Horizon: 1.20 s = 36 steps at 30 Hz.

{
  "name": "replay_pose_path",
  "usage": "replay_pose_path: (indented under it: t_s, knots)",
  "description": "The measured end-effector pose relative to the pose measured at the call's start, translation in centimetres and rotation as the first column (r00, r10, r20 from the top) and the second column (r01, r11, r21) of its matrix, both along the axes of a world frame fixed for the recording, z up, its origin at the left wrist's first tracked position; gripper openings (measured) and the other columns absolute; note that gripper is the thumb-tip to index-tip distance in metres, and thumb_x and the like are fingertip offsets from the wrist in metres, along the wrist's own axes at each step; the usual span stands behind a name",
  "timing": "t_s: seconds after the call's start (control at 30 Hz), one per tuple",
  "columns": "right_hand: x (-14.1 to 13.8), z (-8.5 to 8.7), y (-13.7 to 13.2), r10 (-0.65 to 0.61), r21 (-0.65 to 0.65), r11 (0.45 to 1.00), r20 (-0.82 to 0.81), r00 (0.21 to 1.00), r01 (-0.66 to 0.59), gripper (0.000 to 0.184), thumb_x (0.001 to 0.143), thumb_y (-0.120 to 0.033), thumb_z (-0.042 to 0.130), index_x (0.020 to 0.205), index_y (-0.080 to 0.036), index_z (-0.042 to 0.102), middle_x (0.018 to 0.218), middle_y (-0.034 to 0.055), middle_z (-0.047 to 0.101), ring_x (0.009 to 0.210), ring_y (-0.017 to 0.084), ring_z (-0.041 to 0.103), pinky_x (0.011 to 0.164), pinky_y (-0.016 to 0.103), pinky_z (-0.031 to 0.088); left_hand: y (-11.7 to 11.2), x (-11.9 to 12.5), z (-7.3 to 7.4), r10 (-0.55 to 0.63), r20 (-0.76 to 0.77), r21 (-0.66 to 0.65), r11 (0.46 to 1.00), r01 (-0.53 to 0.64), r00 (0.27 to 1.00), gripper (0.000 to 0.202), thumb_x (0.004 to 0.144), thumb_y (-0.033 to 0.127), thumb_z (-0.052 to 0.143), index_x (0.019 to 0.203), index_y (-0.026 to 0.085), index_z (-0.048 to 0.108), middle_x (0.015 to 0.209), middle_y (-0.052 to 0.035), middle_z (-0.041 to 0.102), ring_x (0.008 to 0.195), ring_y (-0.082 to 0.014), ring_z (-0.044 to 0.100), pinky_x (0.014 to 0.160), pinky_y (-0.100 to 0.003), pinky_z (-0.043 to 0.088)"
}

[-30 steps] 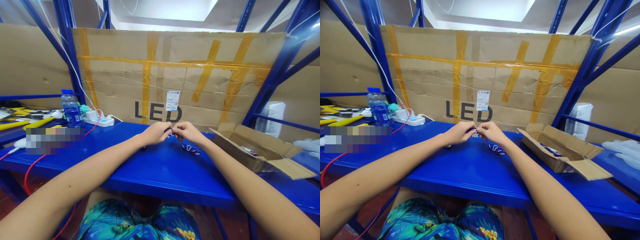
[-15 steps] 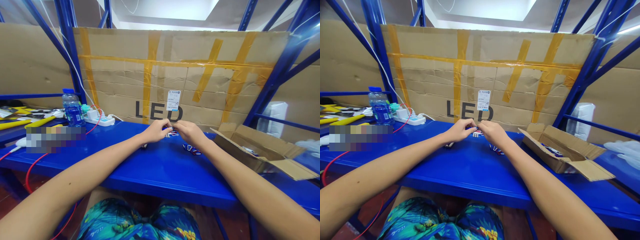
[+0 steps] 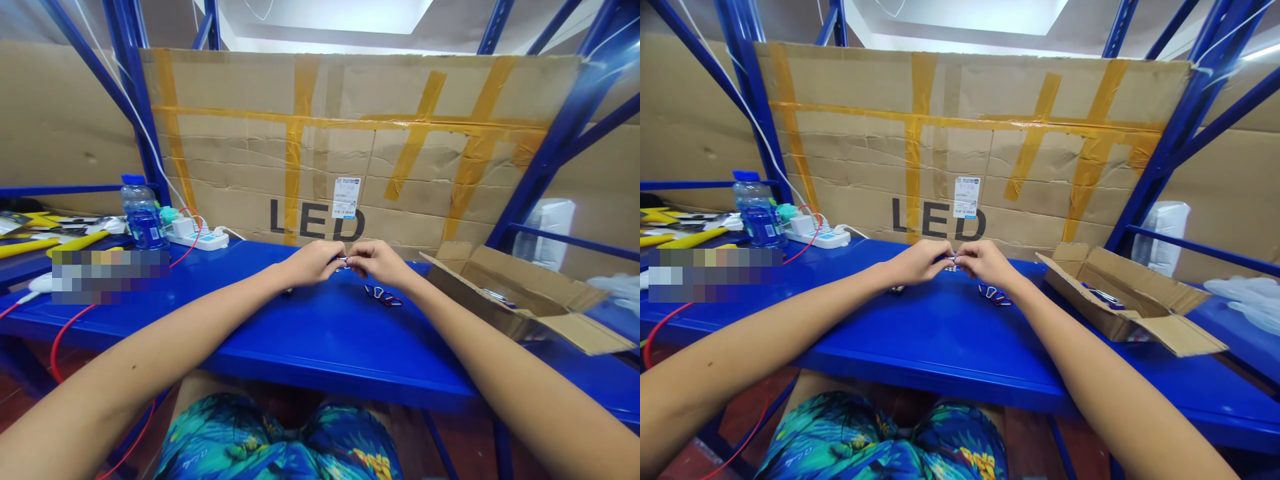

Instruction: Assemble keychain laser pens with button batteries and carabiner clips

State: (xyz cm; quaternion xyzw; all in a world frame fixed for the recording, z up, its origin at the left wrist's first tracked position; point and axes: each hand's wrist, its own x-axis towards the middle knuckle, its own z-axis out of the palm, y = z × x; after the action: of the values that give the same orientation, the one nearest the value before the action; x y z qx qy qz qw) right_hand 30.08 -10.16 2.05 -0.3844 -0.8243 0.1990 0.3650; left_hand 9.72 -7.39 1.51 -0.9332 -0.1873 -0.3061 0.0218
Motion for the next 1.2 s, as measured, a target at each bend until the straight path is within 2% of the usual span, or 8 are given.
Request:
replay_pose_path:
  t_s: [0.1,0.2,0.4,0.57,0.7,0.83,1.03,1.2]
  knots:
    - [0.1,0.5,-0.2,0.051,-0.260,0.962,-0.138,0.989,-0.086,0.029,0.074,-0.041,0.072,0.064,-0.016,0.059,0.054,-0.0006,0.058,0.044,0.011,0.050,0.042,0.025,0.039,-0.1,0.2,0.0,0.043,-0.075,0.094,0.995,-0.036,0.996,0.014,0.096,0.025,0.048,0.088,0.016,0.056,0.086,-0.0086,0.066,0.079,-0.0198,0.063,0.068,-0.030,0.044]
    - [0.2,0.7,-0.3,0.044,-0.332,0.936,-0.212,0.976,-0.114,0.035,0.068,-0.043,0.078,0.062,-0.016,0.058,0.053,-0.0006,0.058,0.042,0.009,0.047,0.039,0.023,0.036,-0.5,0.3,0.1,0.074,-0.097,0.169,0.984,-0.057,0.993,0.017,0.097,0.025,0.043,0.087,0.016,0.054,0.084,-0.0086,0.065,0.079,-0.0206,0.062,0.069,-0.031,0.044]
    - [0.3,0.8,0.0,-0.006,-0.149,0.989,-0.119,0.993,-0.012,0.030,0.074,-0.041,0.072,0.064,-0.017,0.057,0.049,-0.0022,0.054,0.044,0.011,0.049,0.043,0.025,0.039,-1.1,0.4,0.4,0.098,-0.053,0.077,0.993,-0.094,0.994,0.018,0.096,0.021,0.040,0.104,0.014,0.054,0.099,-0.0109,0.064,0.090,-0.0217,0.061,0.078,-0.035,0.048]
    - [0.5,0.6,0.1,-0.107,0.099,0.989,-0.023,0.994,0.109,0.018,0.080,-0.032,0.061,0.070,-0.017,0.060,0.052,-0.0018,0.053,0.048,0.012,0.048,0.050,0.026,0.037,-0.4,1.0,0.2,0.174,-0.062,0.083,0.982,-0.169,0.983,0.023,0.097,0.018,0.036,0.089,0.014,0.056,0.098,-0.0129,0.059,0.089,-0.0203,0.058,0.081,-0.034,0.048]
    - [0.4,0.5,-0.1,-0.120,0.224,0.969,0.077,0.990,0.100,0.019,0.081,-0.027,0.058,0.065,-0.017,0.058,0.052,-0.0020,0.051,0.053,0.011,0.045,0.054,0.027,0.035,-0.2,0.9,-0.1,0.213,-0.086,0.054,0.977,-0.209,0.973,0.020,0.097,0.022,0.040,0.090,0.014,0.058,0.089,-0.0105,0.064,0.083,-0.0217,0.062,0.075,-0.035,0.048]
    - [0.2,0.5,-0.2,-0.111,0.211,0.973,0.086,0.990,0.090,0.023,0.080,-0.028,0.059,0.060,-0.018,0.053,0.050,-0.0026,0.049,0.051,0.011,0.043,0.055,0.027,0.034,-0.2,0.5,-0.3,0.177,-0.078,0.051,0.984,-0.173,0.981,0.020,0.097,0.023,0.042,0.092,0.015,0.059,0.088,-0.0095,0.068,0.082,-0.0219,0.064,0.072,-0.033,0.048]
    - [0.1,0.4,-0.3,-0.104,0.027,0.994,0.007,0.995,0.103,0.025,0.079,-0.036,0.062,0.064,-0.018,0.054,0.047,-0.0028,0.051,0.047,0.012,0.047,0.051,0.027,0.036,-0.2,0.6,-0.7,0.171,-0.081,0.120,0.980,-0.160,0.982,0.021,0.098,0.021,0.041,0.094,0.013,0.060,0.089,-0.0113,0.068,0.081,-0.0215,0.065,0.072,-0.033,0.049]
    - [0.1,0.5,-0.3,-0.092,0.012,0.996,0.016,0.996,0.092,0.023,0.080,-0.035,0.061,0.065,-0.019,0.055,0.049,-0.0028,0.052,0.047,0.012,0.048,0.050,0.026,0.038,-0.6,0.7,-0.6,0.178,-0.059,0.105,0.980,-0.171,0.982,0.021,0.097,0.022,0.041,0.093,0.013,0.060,0.089,-0.0113,0.068,0.081,-0.0218,0.065,0.073,-0.034,0.049]
